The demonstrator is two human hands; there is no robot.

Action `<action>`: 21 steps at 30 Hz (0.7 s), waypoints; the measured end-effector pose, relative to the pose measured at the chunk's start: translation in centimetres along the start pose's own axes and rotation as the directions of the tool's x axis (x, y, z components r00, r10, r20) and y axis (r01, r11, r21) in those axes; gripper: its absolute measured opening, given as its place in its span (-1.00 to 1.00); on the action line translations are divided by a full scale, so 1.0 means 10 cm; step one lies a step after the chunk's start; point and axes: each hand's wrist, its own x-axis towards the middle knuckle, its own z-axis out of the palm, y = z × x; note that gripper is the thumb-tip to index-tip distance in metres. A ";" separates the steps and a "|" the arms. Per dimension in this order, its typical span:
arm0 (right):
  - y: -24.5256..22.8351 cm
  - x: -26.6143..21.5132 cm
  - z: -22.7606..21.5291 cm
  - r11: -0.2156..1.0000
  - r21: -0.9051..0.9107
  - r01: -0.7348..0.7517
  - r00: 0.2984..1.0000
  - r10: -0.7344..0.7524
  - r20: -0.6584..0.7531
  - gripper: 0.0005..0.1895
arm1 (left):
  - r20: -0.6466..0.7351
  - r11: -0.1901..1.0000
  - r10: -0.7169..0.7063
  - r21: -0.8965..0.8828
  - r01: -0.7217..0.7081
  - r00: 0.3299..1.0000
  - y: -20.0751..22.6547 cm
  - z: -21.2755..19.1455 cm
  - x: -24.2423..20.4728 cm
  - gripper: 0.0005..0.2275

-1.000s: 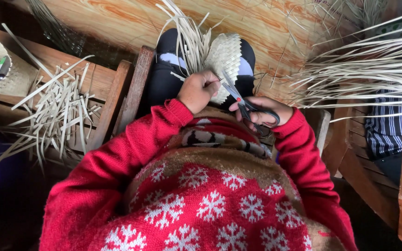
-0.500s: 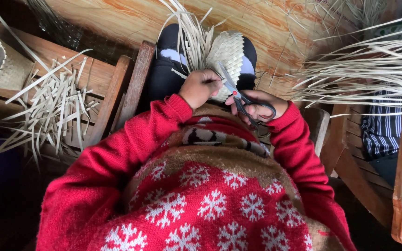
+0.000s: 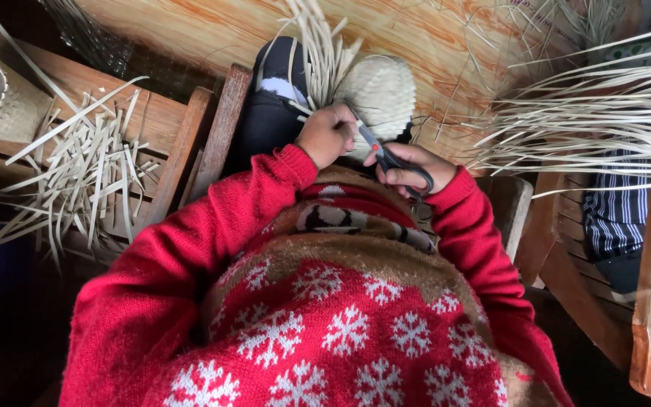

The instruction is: Trimming excess straw or fiber from the edges of a handmade woven hat using scissors to finish the product.

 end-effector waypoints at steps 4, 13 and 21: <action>0.15 -0.18 -0.01 0.999 -0.022 0.035 0.991 -0.037 -0.126 -0.50 | -0.101 0.934 0.166 0.335 -0.123 0.981 0.39 -0.20 -0.11 -0.89; 0.62 0.09 -0.01 0.976 -0.064 0.208 0.651 -0.187 -0.735 -0.58 | 0.130 0.699 0.227 0.669 -0.254 0.965 0.41 -0.09 0.02 -0.78; 0.72 0.29 -0.05 0.908 -0.332 0.257 0.576 -0.419 -0.701 -0.51 | 0.195 0.453 0.483 0.779 -0.434 0.854 0.68 -0.02 -0.17 -0.86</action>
